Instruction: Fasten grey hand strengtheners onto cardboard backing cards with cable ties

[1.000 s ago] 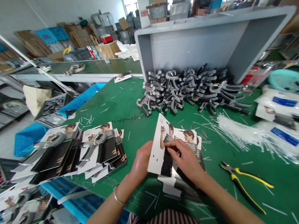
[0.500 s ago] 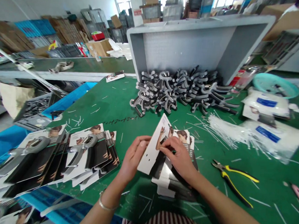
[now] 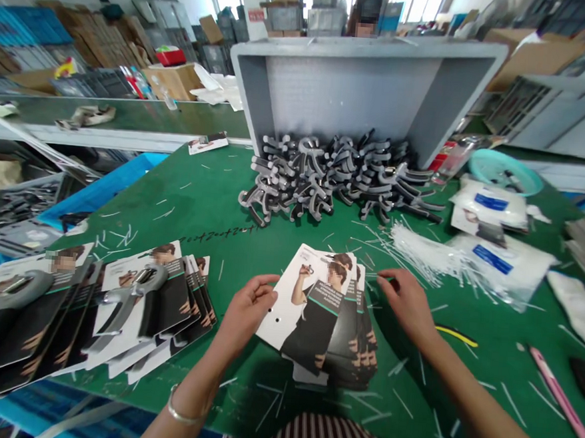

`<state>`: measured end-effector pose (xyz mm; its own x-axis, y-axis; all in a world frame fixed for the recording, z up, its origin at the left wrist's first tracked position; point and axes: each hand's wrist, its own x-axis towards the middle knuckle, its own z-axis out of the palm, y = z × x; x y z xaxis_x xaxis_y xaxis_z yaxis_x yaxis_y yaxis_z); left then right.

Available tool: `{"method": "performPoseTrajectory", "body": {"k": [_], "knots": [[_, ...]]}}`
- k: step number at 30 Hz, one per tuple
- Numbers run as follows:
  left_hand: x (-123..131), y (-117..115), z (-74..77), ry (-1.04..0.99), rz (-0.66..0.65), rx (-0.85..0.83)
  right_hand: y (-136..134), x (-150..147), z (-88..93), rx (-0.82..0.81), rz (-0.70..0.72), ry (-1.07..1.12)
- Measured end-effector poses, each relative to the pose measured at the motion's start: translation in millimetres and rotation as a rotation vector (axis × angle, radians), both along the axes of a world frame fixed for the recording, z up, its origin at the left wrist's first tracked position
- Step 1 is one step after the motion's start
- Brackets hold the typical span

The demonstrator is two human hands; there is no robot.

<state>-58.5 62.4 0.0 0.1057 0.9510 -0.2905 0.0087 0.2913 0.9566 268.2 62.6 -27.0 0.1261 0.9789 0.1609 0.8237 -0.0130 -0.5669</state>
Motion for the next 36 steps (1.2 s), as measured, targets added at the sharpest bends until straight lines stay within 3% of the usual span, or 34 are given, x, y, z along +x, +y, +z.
{"method": "performPoseTrajectory", "body": {"k": [3, 5, 8, 11, 13, 15, 18, 22, 24, 26, 30, 33, 36], "knots": [[14.2, 3.5, -2.3, -0.036, -0.05, -0.003, 20.7, 4.9, -25.2, -0.117, 0.042, -0.102], [18.8, 3.4, 0.5, -0.091, -0.028, -0.032, 32.7, -1.6, -32.6, -0.137, 0.065, -0.101], [15.5, -5.9, 5.5, -0.258, 0.0, -0.126, 41.7, -3.1, -32.2, -0.163, 0.108, -0.072], [8.5, -19.5, 4.6, -0.32, -0.018, -0.213, 38.7, 15.5, -26.3, -0.18, 0.142, -0.014], [5.3, -22.7, 0.6, -0.301, 0.016, -0.229, 31.3, 32.4, -20.1, -0.191, 0.122, 0.142], [2.5, -17.8, -3.8, -0.24, 0.05, -0.198, 20.9, 44.9, -10.2, -0.197, 0.051, 0.438], [-0.9, -0.8, -6.0, -0.018, -0.042, -0.065, 2.5, 46.2, 15.0, -0.171, -0.024, 0.85], [4.7, 9.5, 10.5, 0.462, -0.136, 0.429, -20.4, 15.7, 57.6, -0.267, 0.124, 1.094], [11.8, 3.5, 26.4, 0.536, -0.152, 0.648, -27.3, -7.7, 72.3, -0.411, 0.264, 1.18], [18.5, -5.6, 41.2, 0.494, -0.222, 0.739, -28.4, -32.4, 78.5, -0.543, 0.402, 1.281], [21.9, -17.0, 48.8, 0.439, -0.286, 0.694, -13.9, -76.8, 74.5, -0.644, 0.529, 1.493], [16.9, -20.0, 40.0, 0.369, -0.17, 0.54, 0.5, -102.9, 68.3, -0.61, 0.494, 1.568], [13.1, -23.6, 34.0, 0.28, -0.127, 0.344, 5.6, -122.8, 58.8, -0.601, 0.459, 1.491]]}}
